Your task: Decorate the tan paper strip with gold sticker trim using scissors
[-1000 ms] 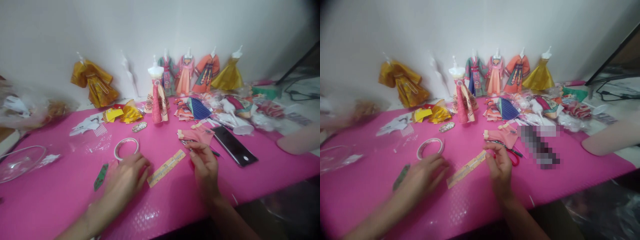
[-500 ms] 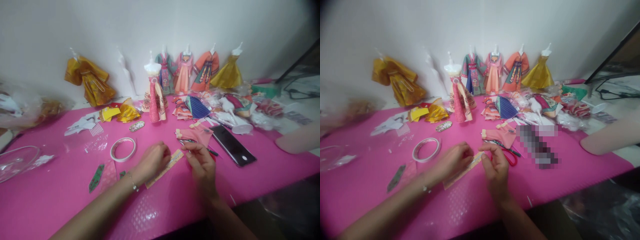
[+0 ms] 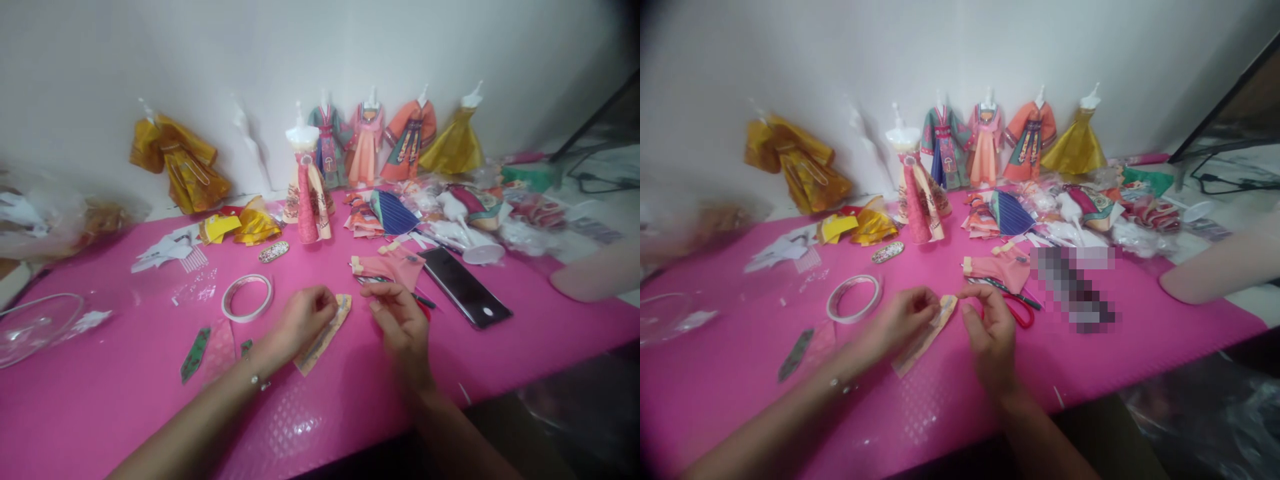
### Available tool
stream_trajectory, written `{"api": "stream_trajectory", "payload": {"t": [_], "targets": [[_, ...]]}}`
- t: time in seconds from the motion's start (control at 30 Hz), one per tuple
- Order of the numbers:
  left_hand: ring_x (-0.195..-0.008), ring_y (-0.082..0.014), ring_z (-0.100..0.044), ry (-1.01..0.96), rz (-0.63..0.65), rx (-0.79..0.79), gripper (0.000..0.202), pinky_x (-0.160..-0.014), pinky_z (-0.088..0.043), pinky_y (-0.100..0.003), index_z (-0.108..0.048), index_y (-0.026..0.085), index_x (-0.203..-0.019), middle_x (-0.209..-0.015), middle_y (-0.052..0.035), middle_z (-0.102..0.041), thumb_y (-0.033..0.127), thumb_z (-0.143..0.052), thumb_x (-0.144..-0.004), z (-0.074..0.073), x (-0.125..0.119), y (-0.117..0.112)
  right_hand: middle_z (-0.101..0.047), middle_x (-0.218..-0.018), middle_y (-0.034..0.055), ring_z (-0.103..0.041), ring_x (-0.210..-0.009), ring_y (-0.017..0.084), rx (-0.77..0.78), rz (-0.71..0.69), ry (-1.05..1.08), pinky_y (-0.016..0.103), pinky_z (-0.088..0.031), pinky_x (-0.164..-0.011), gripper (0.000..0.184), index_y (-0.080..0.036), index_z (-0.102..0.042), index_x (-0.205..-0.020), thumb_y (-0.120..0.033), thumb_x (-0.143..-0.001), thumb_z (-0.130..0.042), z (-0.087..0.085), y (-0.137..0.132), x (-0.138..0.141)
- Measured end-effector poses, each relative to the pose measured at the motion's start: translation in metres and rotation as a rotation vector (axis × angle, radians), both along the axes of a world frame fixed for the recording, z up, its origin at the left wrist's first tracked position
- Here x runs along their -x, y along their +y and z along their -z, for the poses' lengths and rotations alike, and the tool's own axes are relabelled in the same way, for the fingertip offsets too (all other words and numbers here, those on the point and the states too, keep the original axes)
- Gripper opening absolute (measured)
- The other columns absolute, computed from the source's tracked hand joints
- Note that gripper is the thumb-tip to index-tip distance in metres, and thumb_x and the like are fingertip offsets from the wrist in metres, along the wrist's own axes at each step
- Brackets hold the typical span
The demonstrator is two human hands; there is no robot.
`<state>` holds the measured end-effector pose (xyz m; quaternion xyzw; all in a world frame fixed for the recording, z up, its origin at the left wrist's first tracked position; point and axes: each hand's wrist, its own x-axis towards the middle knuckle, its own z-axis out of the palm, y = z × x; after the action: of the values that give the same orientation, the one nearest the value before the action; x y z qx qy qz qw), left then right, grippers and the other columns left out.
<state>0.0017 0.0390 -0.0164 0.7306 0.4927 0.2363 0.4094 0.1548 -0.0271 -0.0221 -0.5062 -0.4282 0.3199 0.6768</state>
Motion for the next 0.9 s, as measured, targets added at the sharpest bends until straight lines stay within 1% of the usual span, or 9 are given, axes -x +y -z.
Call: {"api": "stream_trajectory", "payload": {"t": [0.07,0.17,0.23,0.33,0.43,0.5,0.73,0.83,0.9], "targets": [[-0.057,-0.0129,-0.053,-0.095,-0.060,0.063,0.014,-0.053,-0.039,-0.023,-0.058,0.018,-0.070,-0.062,0.0026,-0.058,0.026,-0.055,-0.080,-0.006,0.004,-0.002,-0.066,-0.096,0.0031,-0.062,-0.097,0.019,0.034,-0.026,0.012,0.035,-0.049,-0.088,0.012,-0.022,-0.062,-0.095,-0.029,-0.085,-0.062,0.001,0.001,0.000],[-0.053,-0.0112,-0.052,-0.215,-0.145,0.146,0.017,-0.052,-0.041,-0.022,-0.059,0.017,-0.070,-0.060,0.0037,-0.058,0.032,-0.059,-0.079,-0.018,0.011,-0.009,-0.062,-0.086,0.0001,-0.062,-0.080,0.016,0.115,-0.095,0.017,0.031,-0.050,-0.075,0.014,-0.022,-0.058,-0.095,-0.033,-0.086,-0.062,0.004,0.002,0.000],[-0.053,-0.0103,-0.052,-0.280,-0.198,0.184,0.018,-0.053,-0.043,-0.022,-0.060,0.017,-0.071,-0.059,0.0040,-0.059,0.034,-0.061,-0.078,-0.027,0.016,-0.016,-0.059,-0.076,-0.0022,-0.057,-0.068,0.014,0.174,-0.166,-0.001,0.028,-0.047,-0.066,0.014,-0.022,-0.057,-0.088,-0.036,-0.089,-0.060,0.005,0.002,-0.001],[-0.051,-0.0091,-0.053,-0.364,-0.256,0.234,0.016,-0.053,-0.043,-0.021,-0.062,0.017,-0.071,-0.057,0.0049,-0.060,0.032,-0.063,-0.078,-0.036,0.020,-0.028,-0.054,-0.063,-0.0024,-0.052,-0.060,0.014,0.234,-0.314,-0.050,0.027,-0.041,-0.059,0.028,-0.021,-0.058,-0.073,-0.039,-0.093,-0.055,0.003,0.001,-0.001],[-0.049,-0.0089,-0.054,-0.430,-0.266,0.289,0.013,-0.051,-0.043,-0.020,-0.063,0.017,-0.070,-0.054,0.0054,-0.060,0.029,-0.066,-0.076,-0.039,0.019,-0.038,-0.055,-0.060,-0.0011,-0.051,-0.059,0.014,0.251,-0.466,-0.070,0.026,-0.040,-0.057,0.037,-0.019,-0.059,-0.062,-0.042,-0.091,-0.056,-0.004,-0.001,0.001],[-0.049,-0.0090,-0.054,-0.468,-0.253,0.333,0.013,-0.050,-0.044,-0.019,-0.064,0.017,-0.070,-0.054,0.0049,-0.061,0.028,-0.070,-0.074,-0.037,0.016,-0.043,-0.059,-0.063,-0.0003,-0.054,-0.061,0.014,0.258,-0.524,-0.050,0.026,-0.043,-0.058,0.034,-0.019,-0.062,-0.064,-0.044,-0.087,-0.060,-0.008,-0.002,0.002],[-0.056,-0.0131,-0.063,-0.596,-0.139,0.532,0.027,-0.057,-0.050,-0.023,-0.066,0.016,-0.083,-0.065,-0.0007,-0.070,0.042,-0.073,-0.078,-0.020,0.017,-0.049,-0.062,-0.059,-0.0009,-0.054,-0.051,0.012,0.307,-0.436,0.012,0.024,-0.044,-0.048,0.026,-0.019,-0.064,-0.072,-0.043,-0.079,-0.068,-0.006,-0.002,-0.001],[-0.062,-0.0164,-0.065,-0.638,-0.023,0.640,0.033,-0.064,-0.053,-0.028,-0.069,0.015,-0.081,-0.068,-0.0043,-0.072,0.047,-0.067,-0.084,-0.021,0.021,-0.049,-0.060,-0.057,-0.0015,-0.054,-0.049,0.012,0.312,-0.375,0.019,0.023,-0.044,-0.047,0.024,-0.019,-0.064,-0.071,-0.042,-0.080,-0.067,-0.004,-0.002,-0.002],[-0.066,-0.0157,-0.065,-0.634,0.046,0.696,0.027,-0.066,-0.051,-0.026,-0.070,0.015,-0.079,-0.070,-0.0037,-0.072,0.042,-0.070,-0.083,-0.025,0.024,-0.048,-0.059,-0.055,-0.0021,-0.053,-0.047,0.011,0.315,-0.341,0.016,0.023,-0.044,-0.045,0.024,-0.019,-0.063,-0.070,-0.040,-0.080,-0.066,-0.003,-0.002,-0.003]]}}
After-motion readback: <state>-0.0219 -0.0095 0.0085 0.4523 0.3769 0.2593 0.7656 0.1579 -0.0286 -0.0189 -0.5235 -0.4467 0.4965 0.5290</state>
